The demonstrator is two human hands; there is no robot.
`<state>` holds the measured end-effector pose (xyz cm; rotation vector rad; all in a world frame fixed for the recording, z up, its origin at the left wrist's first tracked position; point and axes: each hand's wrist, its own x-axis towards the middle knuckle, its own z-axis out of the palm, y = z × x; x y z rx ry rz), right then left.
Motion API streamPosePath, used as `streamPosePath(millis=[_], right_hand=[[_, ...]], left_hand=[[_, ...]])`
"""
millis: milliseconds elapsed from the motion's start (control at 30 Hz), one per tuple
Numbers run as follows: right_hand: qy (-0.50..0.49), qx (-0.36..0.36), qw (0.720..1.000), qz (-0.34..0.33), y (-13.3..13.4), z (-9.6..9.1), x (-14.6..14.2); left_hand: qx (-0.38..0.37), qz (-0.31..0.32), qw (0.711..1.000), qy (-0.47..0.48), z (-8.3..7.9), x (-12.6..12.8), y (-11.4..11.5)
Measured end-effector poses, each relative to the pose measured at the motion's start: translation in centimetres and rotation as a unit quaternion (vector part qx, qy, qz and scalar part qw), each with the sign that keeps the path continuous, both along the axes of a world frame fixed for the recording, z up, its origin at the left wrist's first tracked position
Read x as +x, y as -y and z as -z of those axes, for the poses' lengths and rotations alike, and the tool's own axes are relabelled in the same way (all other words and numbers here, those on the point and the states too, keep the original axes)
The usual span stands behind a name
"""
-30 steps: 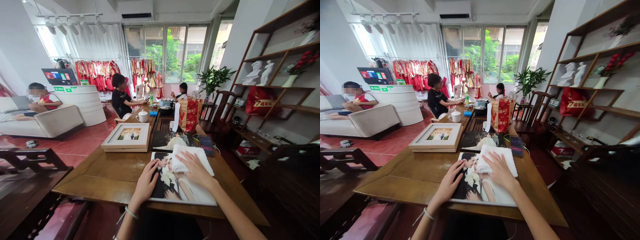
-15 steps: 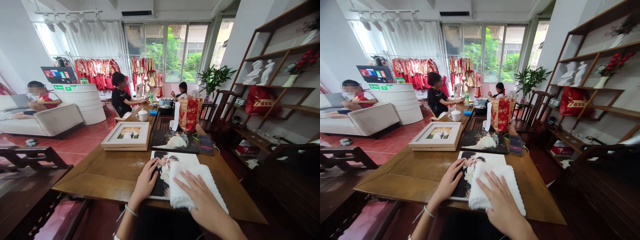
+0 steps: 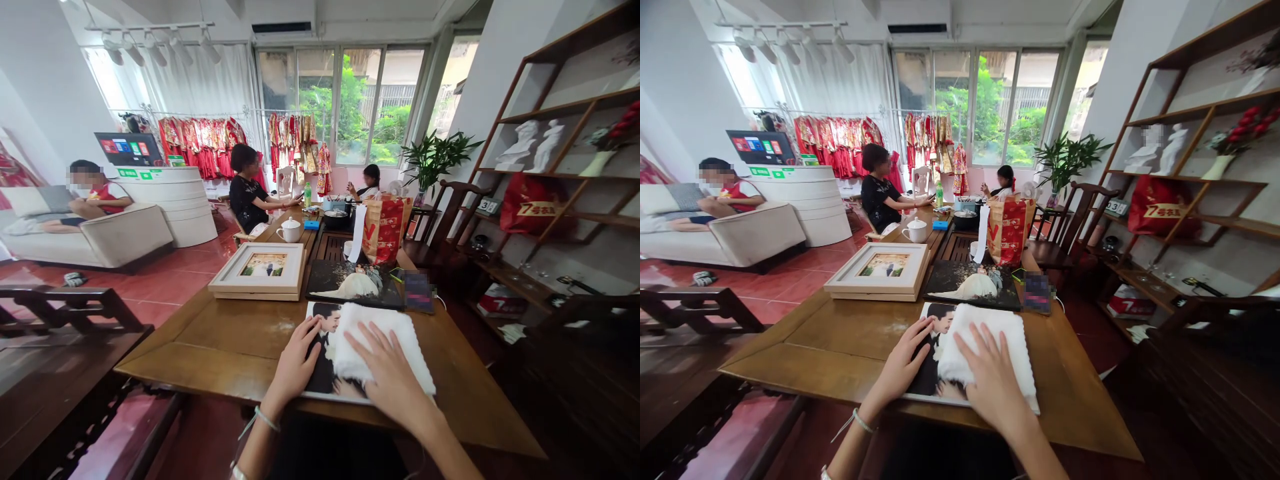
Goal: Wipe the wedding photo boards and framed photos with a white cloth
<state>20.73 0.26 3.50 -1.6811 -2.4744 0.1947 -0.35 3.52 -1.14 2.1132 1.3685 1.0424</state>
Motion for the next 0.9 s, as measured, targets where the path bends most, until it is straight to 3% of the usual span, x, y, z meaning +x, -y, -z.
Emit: streamPosePath(millis=[100,200,267,367,467,533,633,733,900], right_hand=[[-0.008,-0.053,0.997,-0.050,4.5,0.1,-0.2],[-0.013,-0.119,0.990,-0.072,6.1,-0.7,0.5],[-0.015,-0.116,0.992,-0.043,5.1,-1.3,1.2],[-0.010,-0.084,0.996,0.040,1.6,-1.9,1.9],[0.007,-0.060,0.993,0.105,-2.1,-2.1,1.4],[0.024,-0.038,0.993,0.114,-3.3,-1.9,0.5],[0.027,-0.007,0.997,0.070,-2.1,-1.3,-1.3],[-0.011,-0.005,1.000,-0.011,1.3,-0.9,-3.4],[-0.056,-0.133,0.984,-0.102,5.5,-1.4,-6.4]], left_hand=[[0.003,-0.004,1.000,0.004,0.1,0.0,-0.1],[-0.001,-0.005,1.000,0.001,0.2,0.0,-0.1],[0.001,-0.004,1.000,0.003,0.2,0.1,-0.1],[0.006,-0.002,1.000,0.009,0.1,0.0,-0.1],[0.001,-0.004,1.000,0.011,0.0,0.0,0.0],[-0.003,-0.005,1.000,0.013,-0.1,0.0,0.1],[-0.007,-0.004,1.000,0.027,-0.2,0.1,0.1],[-0.011,0.002,0.998,0.055,-0.1,-0.1,-0.2],[-0.027,0.014,0.996,0.085,0.4,-0.6,-0.6]])
